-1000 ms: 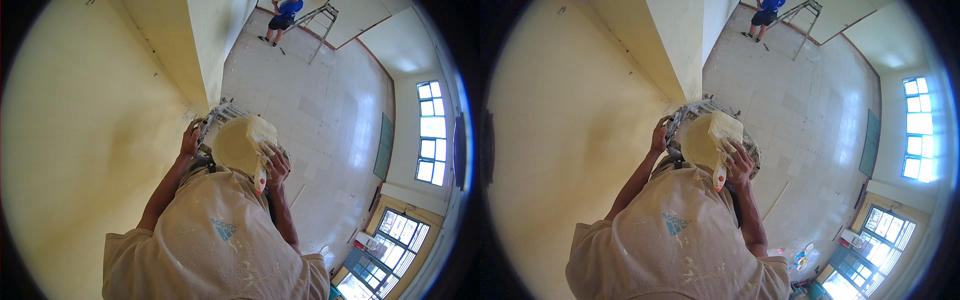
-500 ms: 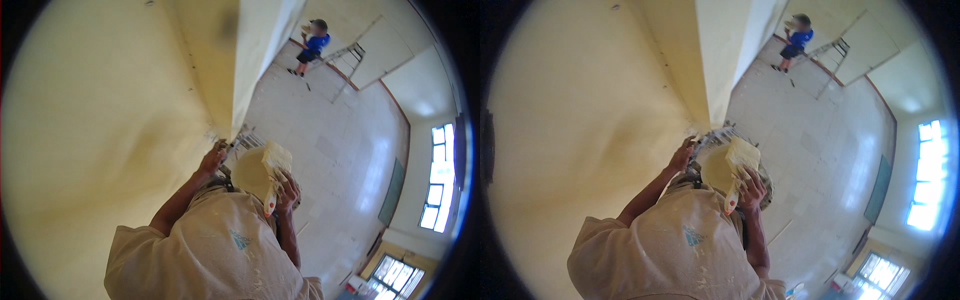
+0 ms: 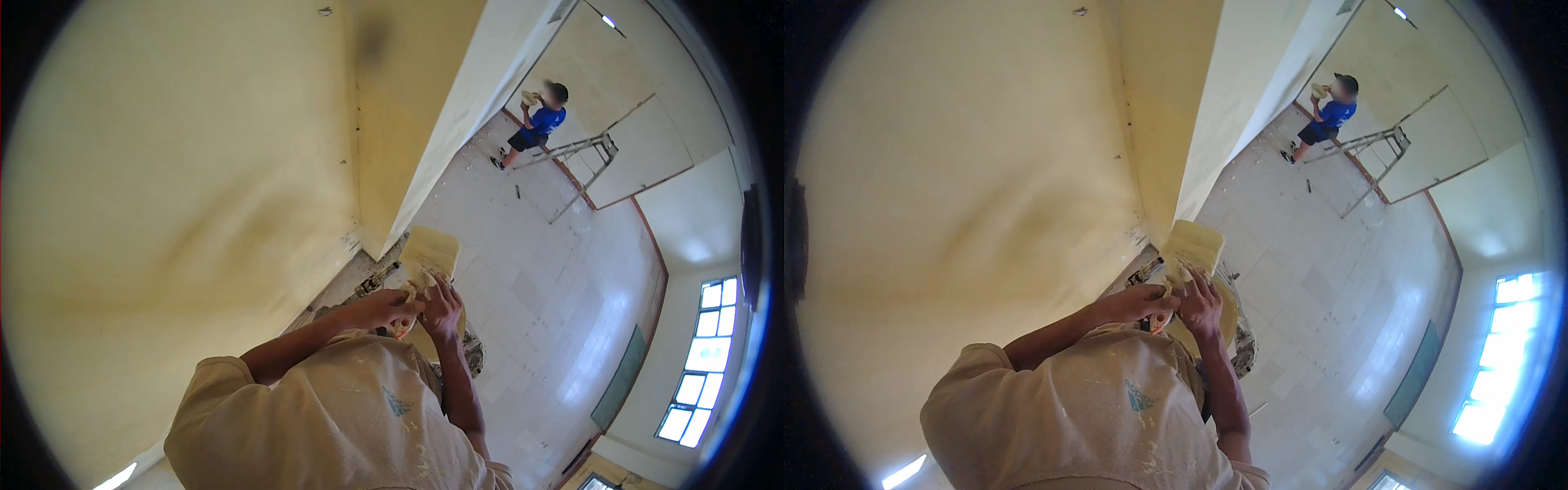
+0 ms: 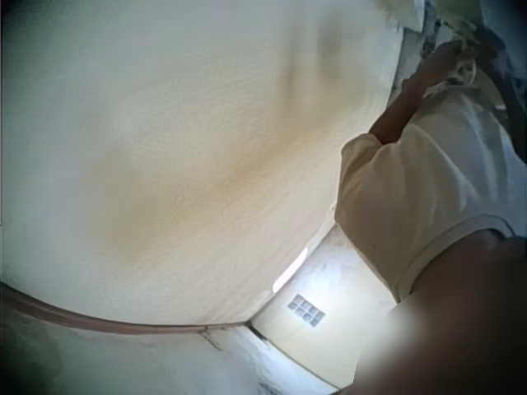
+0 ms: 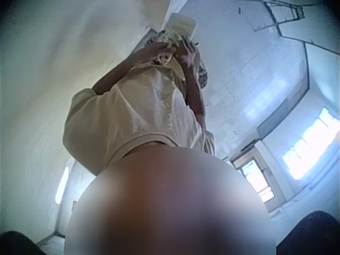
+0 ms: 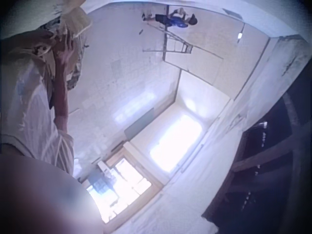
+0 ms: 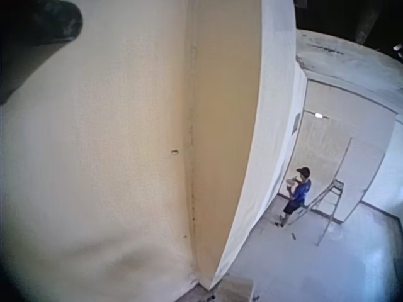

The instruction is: Applying plaster or putty to a wall using a spatula and a bucket.

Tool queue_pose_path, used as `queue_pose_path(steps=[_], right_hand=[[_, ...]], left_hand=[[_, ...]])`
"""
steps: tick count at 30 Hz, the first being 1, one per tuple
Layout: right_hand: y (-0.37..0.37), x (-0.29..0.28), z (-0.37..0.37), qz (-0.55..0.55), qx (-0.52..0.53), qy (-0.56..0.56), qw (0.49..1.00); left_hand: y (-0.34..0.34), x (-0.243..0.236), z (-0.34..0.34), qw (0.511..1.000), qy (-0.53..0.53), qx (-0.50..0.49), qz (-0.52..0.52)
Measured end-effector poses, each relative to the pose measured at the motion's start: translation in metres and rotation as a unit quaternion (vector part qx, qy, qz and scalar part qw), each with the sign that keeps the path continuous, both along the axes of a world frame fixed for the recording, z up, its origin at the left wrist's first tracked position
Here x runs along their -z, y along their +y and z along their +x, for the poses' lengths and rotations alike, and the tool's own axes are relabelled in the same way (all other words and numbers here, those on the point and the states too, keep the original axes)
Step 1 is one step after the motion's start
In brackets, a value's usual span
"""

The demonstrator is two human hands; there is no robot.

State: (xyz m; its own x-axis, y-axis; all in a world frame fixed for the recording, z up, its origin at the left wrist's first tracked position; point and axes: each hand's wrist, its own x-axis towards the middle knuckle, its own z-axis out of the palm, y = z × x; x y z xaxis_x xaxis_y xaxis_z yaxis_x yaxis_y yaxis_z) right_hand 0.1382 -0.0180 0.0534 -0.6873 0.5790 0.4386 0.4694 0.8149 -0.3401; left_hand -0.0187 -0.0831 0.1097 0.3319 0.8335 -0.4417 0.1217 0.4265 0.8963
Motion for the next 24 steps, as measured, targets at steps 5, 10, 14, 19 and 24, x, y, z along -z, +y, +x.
queue_pose_path(steps=[5,10,14,19,24], right_hand=[[-0.001,-0.02,-0.015,0.0,-0.041,0.0,0.999],[0.005,0.0,-0.022,0.005,0.101,0.125,0.987],[0.02,0.032,0.031,-0.015,0.265,0.081,0.961],[0.003,0.081,0.098,-0.081,0.405,0.007,0.911],[-0.008,0.106,0.101,-0.084,0.449,-0.077,0.886]], left_hand=[[-0.015,0.008,-0.01,0.973,-0.187,-0.121,-0.066],[0.0,0.07,-0.078,0.951,-0.124,-0.282,-0.013],[0.026,0.129,-0.136,0.935,-0.035,-0.352,0.012],[0.063,0.232,-0.2,0.911,0.192,-0.363,-0.051],[0.104,0.313,-0.241,0.897,0.303,-0.317,-0.062]])
